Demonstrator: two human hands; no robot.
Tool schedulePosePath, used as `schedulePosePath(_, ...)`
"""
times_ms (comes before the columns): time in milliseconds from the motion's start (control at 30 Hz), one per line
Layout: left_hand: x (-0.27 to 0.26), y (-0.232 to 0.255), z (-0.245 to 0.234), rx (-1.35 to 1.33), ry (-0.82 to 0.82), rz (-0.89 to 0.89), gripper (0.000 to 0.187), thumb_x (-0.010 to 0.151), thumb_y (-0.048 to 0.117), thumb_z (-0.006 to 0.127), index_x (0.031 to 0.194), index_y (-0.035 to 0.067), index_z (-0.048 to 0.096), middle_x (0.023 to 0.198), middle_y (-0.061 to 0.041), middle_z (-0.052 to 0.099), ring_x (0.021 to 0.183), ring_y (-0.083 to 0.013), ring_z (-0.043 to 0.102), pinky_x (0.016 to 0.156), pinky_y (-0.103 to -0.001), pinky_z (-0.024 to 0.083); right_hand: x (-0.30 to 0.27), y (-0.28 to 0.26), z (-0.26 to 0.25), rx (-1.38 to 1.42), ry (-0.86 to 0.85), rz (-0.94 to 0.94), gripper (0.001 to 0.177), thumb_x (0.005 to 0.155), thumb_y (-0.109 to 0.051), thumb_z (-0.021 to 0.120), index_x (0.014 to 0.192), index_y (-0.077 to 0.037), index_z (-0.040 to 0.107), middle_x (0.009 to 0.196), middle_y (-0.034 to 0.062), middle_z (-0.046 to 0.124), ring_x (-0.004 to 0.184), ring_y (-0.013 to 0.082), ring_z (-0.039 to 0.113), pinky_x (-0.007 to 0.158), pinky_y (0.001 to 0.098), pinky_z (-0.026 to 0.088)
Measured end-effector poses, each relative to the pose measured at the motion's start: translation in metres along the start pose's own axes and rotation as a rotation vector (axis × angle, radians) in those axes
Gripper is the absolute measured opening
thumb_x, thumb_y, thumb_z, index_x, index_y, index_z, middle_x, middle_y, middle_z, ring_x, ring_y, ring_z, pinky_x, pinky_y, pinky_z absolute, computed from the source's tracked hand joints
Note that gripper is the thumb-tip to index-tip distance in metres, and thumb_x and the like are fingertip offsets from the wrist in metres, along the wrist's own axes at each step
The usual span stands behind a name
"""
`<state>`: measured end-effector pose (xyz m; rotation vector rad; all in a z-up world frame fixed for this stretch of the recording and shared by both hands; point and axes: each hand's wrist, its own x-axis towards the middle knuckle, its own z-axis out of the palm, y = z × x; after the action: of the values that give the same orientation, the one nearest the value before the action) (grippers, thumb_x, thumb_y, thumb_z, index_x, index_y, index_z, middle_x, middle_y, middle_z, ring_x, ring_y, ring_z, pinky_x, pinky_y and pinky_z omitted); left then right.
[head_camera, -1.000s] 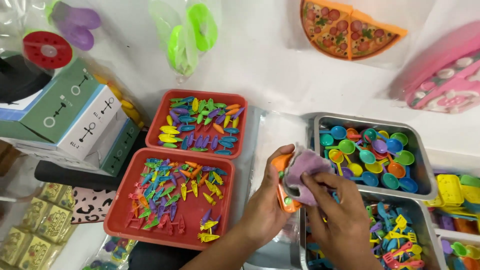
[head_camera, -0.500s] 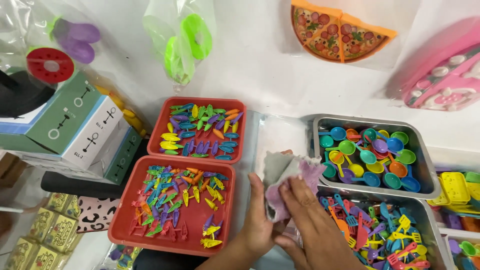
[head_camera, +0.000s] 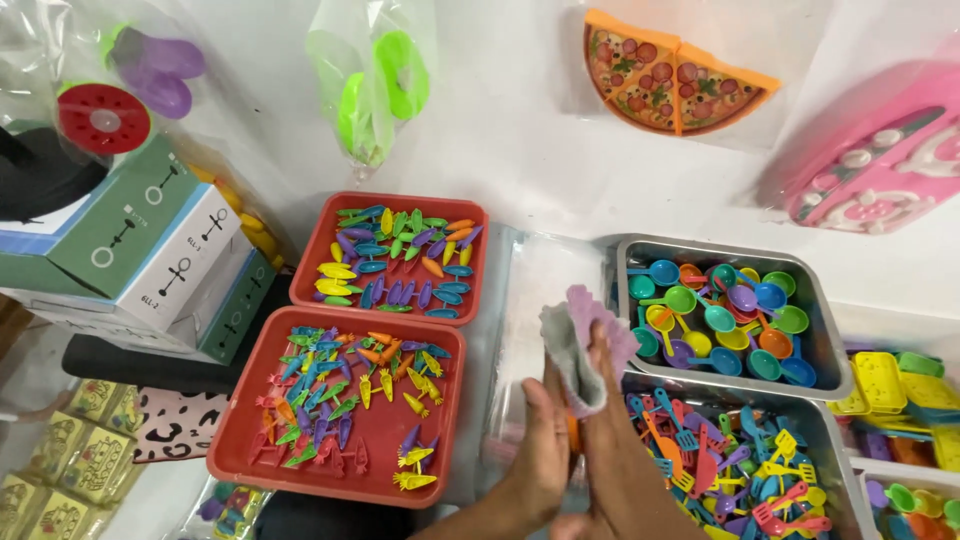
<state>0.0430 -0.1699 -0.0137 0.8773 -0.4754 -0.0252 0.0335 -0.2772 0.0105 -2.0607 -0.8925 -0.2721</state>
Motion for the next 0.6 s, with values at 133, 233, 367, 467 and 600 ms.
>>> schedulePosePath(133,0.010,0.018,-0.011,-0.169,0.269,-0.172,0.086,0.097,0.067,0.014,0.154,0.008,0.041,0.145,-0.011,0.054,0.129,-0.0206,0.050,0.112,-0.036,0.035,-0.013,0.010,0.012,0.010,-0.108,0.007,0.089,0.097,-0.053,0.041,0.160,0.001,0.010,0.170,0.0329,0.003,0.159,0.0463,0.007,0.126,0.0575,0.016)
schedulePosePath(233,0.015,0.032,0.008,0.053,0.113,-0.046,0.086,0.097,0.070,0.010,0.160,0.013,0.017,0.164,-0.012,0.028,0.151,-0.0287,0.026,0.122,-0.048,0.019,-0.010,0.011,0.017,0.030,-0.118,-0.006,0.104,0.094,-0.072,0.036,0.159,0.005,0.011,0.168,0.0364,0.005,0.159,0.0487,0.009,0.125,0.0566,0.016)
schedulePosePath(367,0.016,0.026,0.007,0.242,0.111,-0.036,0.084,0.095,0.070,-0.002,0.162,0.019,0.008,0.170,-0.014,0.017,0.156,-0.0407,0.019,0.122,-0.066,0.015,-0.017,0.011,0.020,-0.112,-0.066,0.033,0.101,0.088,-0.027,0.073,0.157,0.009,0.009,0.166,0.0379,0.009,0.157,0.0492,0.013,0.125,0.0580,0.018)
schedulePosePath(467,0.025,0.042,-0.010,0.189,0.272,-0.008,0.091,0.095,0.071,0.006,0.158,0.008,0.026,0.164,-0.025,0.034,0.154,-0.0376,0.031,0.120,-0.050,0.024,0.048,0.089,0.072,-1.127,0.048,-0.165,0.069,0.088,-0.019,0.077,0.138,0.004,0.035,0.144,0.0262,0.036,0.128,0.0343,0.038,0.106,0.0455,0.036)
schedulePosePath(600,0.016,0.039,0.005,0.428,0.124,0.073,0.077,0.101,0.058,-0.006,0.158,0.010,0.013,0.165,-0.019,0.027,0.156,-0.0388,0.021,0.128,-0.061,0.013,0.034,0.200,0.116,-2.621,0.258,-0.481,0.024,0.088,-0.007,0.082,0.110,-0.003,0.075,0.109,0.0093,0.076,0.085,0.0124,0.075,0.078,0.0271,0.062)
